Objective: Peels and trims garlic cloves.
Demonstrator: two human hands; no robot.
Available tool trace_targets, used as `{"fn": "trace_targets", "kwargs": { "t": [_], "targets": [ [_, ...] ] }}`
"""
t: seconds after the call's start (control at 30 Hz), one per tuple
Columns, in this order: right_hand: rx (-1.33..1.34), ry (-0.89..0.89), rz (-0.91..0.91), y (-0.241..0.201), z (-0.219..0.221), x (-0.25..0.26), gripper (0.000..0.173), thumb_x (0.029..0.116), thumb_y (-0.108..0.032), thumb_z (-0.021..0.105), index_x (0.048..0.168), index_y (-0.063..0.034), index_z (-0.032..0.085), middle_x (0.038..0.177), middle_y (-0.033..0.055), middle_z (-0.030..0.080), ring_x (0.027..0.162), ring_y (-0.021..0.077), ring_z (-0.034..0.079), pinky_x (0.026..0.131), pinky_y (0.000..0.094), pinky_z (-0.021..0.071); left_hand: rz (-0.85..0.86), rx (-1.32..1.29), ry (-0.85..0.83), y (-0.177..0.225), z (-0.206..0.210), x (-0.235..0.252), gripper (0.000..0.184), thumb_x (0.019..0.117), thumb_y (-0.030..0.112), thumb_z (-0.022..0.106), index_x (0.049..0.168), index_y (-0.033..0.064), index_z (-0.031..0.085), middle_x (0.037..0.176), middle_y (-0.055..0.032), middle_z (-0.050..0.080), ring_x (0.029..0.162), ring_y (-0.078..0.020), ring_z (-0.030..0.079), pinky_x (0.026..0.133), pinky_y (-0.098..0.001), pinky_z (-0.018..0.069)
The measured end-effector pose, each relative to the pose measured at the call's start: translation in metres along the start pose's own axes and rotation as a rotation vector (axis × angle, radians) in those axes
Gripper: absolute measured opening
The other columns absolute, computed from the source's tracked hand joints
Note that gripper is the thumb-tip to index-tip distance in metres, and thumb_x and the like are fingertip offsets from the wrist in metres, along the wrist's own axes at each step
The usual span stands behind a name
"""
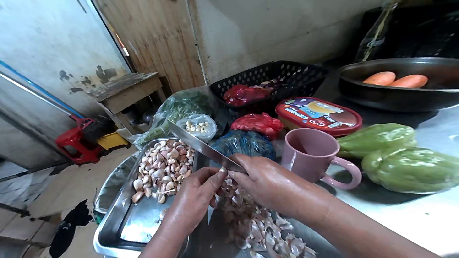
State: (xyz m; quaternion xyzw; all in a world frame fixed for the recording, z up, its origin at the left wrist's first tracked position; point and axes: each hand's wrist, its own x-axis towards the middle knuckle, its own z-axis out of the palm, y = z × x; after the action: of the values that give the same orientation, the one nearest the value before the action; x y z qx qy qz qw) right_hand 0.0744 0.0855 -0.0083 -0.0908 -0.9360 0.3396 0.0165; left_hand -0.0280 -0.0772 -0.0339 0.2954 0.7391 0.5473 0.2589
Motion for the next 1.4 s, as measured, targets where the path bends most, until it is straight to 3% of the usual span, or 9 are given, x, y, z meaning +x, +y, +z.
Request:
{"fn": "trace_targets", "kwargs": {
  "t": [0.1,0.3,0.47,0.7,0.83,1.0,1.13,1.3,1.4],
  "targets": [
    [-0.03,-0.037,0.01,-0.003,-0.001,0.0,0.029,0.1099,-0.027,0.048,0.13,-0.0114,0.061,0.094,0.0098,0.068,0.088,0.0235,0.067,0.081,0.0427,0.0544,-0.029,0.024,0.005,0.003,0.002,0.0,0.019,0.1041,0.023,0.057,0.102,0.0077,0.069,0.085,0.0009,0.067,0.072,-0.0068,0.064,0.064,-0.0211,0.0534],
    [-0.005,-0.051,0.032,-0.005,-0.004,-0.002,0.03,0.1095,-0.028,0.049,0.131,-0.0119,0.062,0.095,0.0092,0.068,0.09,0.0221,0.066,0.082,0.0417,0.0534,-0.069,-0.204,-0.042,0.004,0.0,-0.002,0.01,0.099,0.011,0.062,0.104,0.0048,0.067,0.089,-0.0028,0.068,0.073,-0.0089,0.065,0.064,-0.0222,0.0544],
    [-0.048,-0.008,-0.041,-0.003,-0.001,-0.003,0.03,0.1095,-0.026,0.049,0.132,-0.0117,0.063,0.096,0.0095,0.07,0.089,0.0229,0.068,0.081,0.0425,0.055,-0.109,-0.149,-0.063,0.002,-0.003,0.0,0.025,0.1041,0.028,0.053,0.104,0.0077,0.067,0.087,-0.0002,0.067,0.073,-0.0088,0.065,0.062,-0.0227,0.0539],
    [-0.069,-0.034,-0.032,-0.004,0.001,-0.003,0.03,0.1095,-0.026,0.049,0.132,-0.0118,0.062,0.095,0.0105,0.069,0.089,0.0247,0.068,0.081,0.0434,0.0544,-0.125,-0.257,-0.094,0.003,-0.005,-0.001,0.018,0.1018,0.02,0.056,0.097,0.0077,0.067,0.084,-0.0022,0.065,0.071,-0.0092,0.064,0.062,-0.0223,0.0542],
    [0.098,0.032,-0.018,0.001,0.001,-0.003,0.025,0.1077,-0.027,0.054,0.125,-0.0118,0.064,0.087,0.0055,0.067,0.078,0.0167,0.065,0.072,0.0372,0.0541,-0.136,-0.276,-0.06,0.007,-0.003,-0.002,0.006,0.0972,0.005,0.062,0.095,0.0051,0.067,0.08,-0.0032,0.068,0.066,-0.0089,0.064,0.061,-0.0215,0.0544],
    [0.25,0.326,-0.088,0.011,-0.001,-0.006,0.013,0.1044,-0.02,0.059,0.113,-0.0139,0.067,0.08,-0.0042,0.069,0.067,0.0056,0.065,0.062,0.0254,0.0548,-0.063,-0.275,0.003,0.004,-0.001,-0.001,0.004,0.0963,0.005,0.063,0.098,0.0041,0.066,0.079,-0.002,0.066,0.066,-0.008,0.063,0.063,-0.0214,0.0546],
    [0.109,0.185,-0.073,0.01,-0.001,-0.006,0.018,0.1048,-0.024,0.058,0.109,-0.0141,0.072,0.074,-0.0014,0.064,0.065,0.0091,0.059,0.06,0.0305,0.0505,0.065,-0.273,0.131,-0.003,0.001,0.0,0.006,0.0958,0.008,0.068,0.099,0.0034,0.069,0.081,-0.0049,0.067,0.067,-0.0095,0.063,0.063,-0.0226,0.054],
    [0.075,0.096,-0.009,0.005,-0.001,-0.004,0.026,0.1061,-0.026,0.057,0.129,-0.0158,0.064,0.088,0.0027,0.068,0.078,0.0148,0.066,0.072,0.0368,0.0552,0.164,-0.128,0.184,-0.005,0.004,-0.001,0.009,0.0964,0.014,0.069,0.099,0.0054,0.071,0.081,-0.0035,0.068,0.066,-0.0089,0.062,0.062,-0.0217,0.0534],
    [0.083,0.064,-0.033,0.005,-0.001,-0.004,0.029,0.1072,-0.026,0.053,0.133,-0.0188,0.065,0.088,0.0019,0.069,0.079,0.0147,0.066,0.073,0.0376,0.055,0.136,-0.109,0.142,-0.003,0.005,-0.002,0.011,0.0988,0.016,0.065,0.098,0.0058,0.07,0.078,-0.0026,0.068,0.066,-0.0087,0.064,0.063,-0.0223,0.0545]
  ]
}}
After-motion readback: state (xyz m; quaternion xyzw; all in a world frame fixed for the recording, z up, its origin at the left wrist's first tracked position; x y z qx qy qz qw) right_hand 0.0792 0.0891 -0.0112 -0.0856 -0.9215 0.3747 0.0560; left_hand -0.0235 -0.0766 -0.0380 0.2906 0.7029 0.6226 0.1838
